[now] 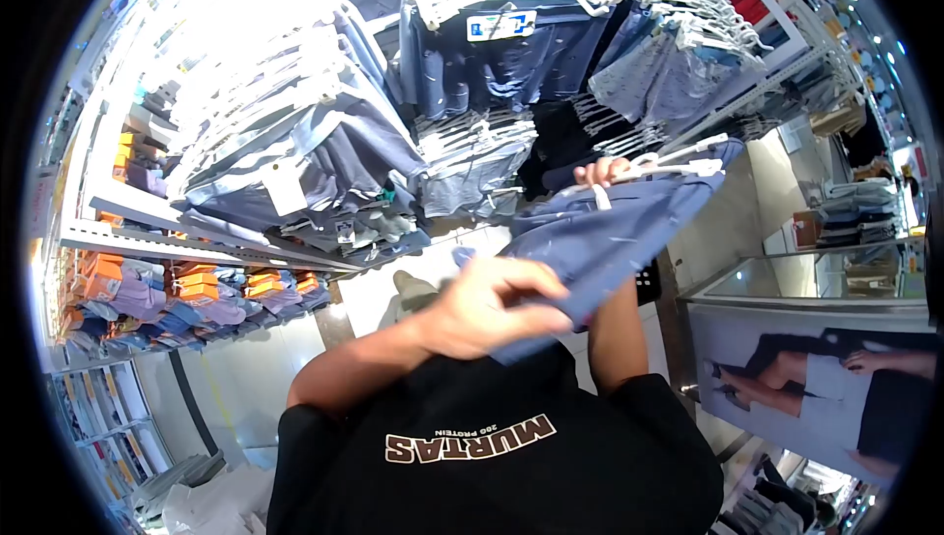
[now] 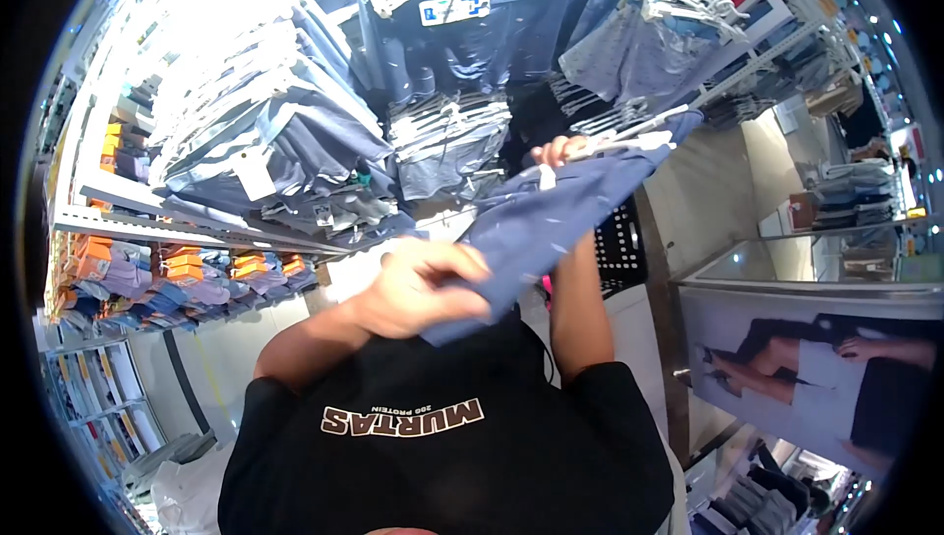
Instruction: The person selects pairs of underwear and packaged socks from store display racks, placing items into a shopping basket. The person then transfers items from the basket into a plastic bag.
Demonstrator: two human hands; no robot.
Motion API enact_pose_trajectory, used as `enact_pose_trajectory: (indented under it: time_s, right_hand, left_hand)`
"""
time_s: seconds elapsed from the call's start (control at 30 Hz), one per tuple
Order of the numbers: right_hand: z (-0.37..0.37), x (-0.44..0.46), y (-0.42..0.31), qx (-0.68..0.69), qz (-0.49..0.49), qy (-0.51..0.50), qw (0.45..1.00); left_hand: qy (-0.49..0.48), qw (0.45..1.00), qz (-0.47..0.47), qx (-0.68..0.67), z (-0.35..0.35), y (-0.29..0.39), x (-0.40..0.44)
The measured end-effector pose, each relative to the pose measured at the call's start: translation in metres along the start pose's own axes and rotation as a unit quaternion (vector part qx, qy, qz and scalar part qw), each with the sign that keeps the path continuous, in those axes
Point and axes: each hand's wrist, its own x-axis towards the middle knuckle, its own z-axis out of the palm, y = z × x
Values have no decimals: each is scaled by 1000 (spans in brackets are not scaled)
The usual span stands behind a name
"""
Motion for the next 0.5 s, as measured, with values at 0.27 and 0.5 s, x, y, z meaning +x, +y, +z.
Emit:
enact_pose_trajectory:
  time_s: [0.27, 0.5]
  right_hand:
    - [19, 2, -1, 39, 65, -71, 995]
    - [-12, 4, -51, -225, 85, -69, 968]
  left_hand:
    - [-116, 981, -128, -86, 60, -33, 27]
    - [-3, 1000, -9, 18, -5, -65, 4]
